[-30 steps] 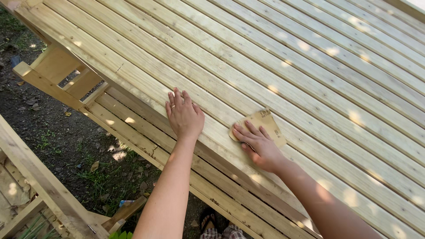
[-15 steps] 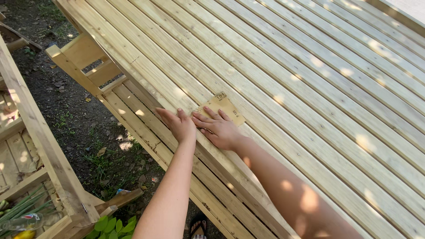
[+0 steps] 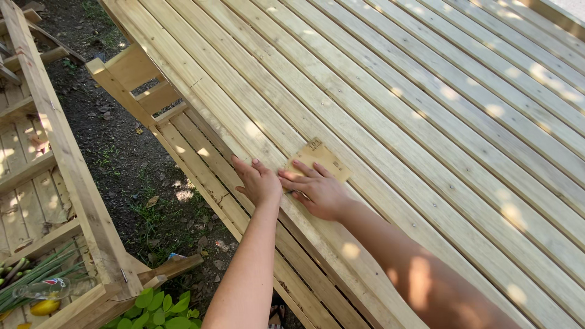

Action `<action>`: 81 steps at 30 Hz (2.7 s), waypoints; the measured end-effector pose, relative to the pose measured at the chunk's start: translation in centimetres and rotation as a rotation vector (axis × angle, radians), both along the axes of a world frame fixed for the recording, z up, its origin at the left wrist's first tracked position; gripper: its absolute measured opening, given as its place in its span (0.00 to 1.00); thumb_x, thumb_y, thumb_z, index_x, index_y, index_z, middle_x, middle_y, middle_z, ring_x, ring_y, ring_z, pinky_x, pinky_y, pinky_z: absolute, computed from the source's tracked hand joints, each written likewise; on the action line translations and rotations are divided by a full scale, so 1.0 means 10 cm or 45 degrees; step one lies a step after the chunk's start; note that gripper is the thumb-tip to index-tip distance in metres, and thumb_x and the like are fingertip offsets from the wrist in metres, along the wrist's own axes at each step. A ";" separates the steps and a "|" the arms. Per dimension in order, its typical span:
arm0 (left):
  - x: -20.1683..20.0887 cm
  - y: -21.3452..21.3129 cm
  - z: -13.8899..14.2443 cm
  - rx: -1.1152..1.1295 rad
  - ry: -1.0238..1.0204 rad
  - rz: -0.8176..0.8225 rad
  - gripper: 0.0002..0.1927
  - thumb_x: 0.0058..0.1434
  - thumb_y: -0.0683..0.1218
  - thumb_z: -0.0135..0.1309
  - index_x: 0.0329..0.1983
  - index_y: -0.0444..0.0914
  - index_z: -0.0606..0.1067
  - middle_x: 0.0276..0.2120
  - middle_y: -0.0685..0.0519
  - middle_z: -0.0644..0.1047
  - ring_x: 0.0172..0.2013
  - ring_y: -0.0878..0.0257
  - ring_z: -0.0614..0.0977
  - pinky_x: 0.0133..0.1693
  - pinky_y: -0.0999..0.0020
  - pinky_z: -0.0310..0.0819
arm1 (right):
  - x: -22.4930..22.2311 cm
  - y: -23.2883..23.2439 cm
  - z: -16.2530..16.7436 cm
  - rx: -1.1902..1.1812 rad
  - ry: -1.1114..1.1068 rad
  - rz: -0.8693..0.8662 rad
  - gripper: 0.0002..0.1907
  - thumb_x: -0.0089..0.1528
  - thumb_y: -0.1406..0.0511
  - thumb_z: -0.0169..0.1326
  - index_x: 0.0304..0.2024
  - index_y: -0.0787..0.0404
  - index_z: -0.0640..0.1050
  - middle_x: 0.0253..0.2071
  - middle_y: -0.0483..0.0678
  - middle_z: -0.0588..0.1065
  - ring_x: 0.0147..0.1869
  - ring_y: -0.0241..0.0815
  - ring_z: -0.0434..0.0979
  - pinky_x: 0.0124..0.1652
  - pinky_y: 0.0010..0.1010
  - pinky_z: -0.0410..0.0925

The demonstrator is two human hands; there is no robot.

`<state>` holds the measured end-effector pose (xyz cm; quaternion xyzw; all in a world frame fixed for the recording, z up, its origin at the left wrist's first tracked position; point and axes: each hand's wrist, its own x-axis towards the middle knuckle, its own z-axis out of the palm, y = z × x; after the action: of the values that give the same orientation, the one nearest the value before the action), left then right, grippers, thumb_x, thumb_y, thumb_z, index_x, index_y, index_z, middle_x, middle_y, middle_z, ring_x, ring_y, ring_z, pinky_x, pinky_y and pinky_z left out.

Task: The person sands the slatted wooden surface of a large outdoor furniture piece, rubbing a sheet of sandpaper back and forth across the planks with one hand while the other hand steadies the surface. They occasionally reposition the sandpaper and continue sanding different sections of the slats.

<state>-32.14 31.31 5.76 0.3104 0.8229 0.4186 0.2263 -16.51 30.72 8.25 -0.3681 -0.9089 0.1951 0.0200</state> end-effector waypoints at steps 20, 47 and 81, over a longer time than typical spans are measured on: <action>0.46 -0.33 0.19 -0.196 0.229 0.051 0.40 0.69 0.49 0.42 0.76 0.30 0.40 0.70 0.35 0.58 0.59 0.41 0.75 0.59 0.46 0.68 | 0.25 -0.43 0.14 0.201 -0.211 -0.412 0.27 0.68 0.55 0.43 0.71 0.42 0.61 0.76 0.32 0.52 0.82 0.51 0.38 0.70 0.66 0.38; 0.63 -0.50 0.21 -0.305 0.221 0.006 0.40 0.69 0.50 0.41 0.76 0.29 0.39 0.70 0.37 0.59 0.59 0.45 0.75 0.57 0.50 0.72 | 0.56 -0.92 0.12 0.074 -0.182 -0.408 0.27 0.67 0.57 0.42 0.71 0.41 0.64 0.76 0.29 0.55 0.82 0.48 0.42 0.71 0.66 0.37; 0.62 -0.54 0.30 -0.346 0.219 0.007 0.43 0.67 0.49 0.45 0.77 0.30 0.40 0.67 0.35 0.63 0.55 0.43 0.78 0.61 0.50 0.68 | 0.74 -1.30 0.16 -0.022 -0.179 -0.544 0.30 0.66 0.57 0.42 0.72 0.39 0.65 0.77 0.31 0.57 0.80 0.49 0.41 0.69 0.69 0.32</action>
<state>-25.94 25.90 8.71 0.3092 0.8892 0.2759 0.1939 -9.12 17.75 9.80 -0.5652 -0.8076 0.1682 -0.0057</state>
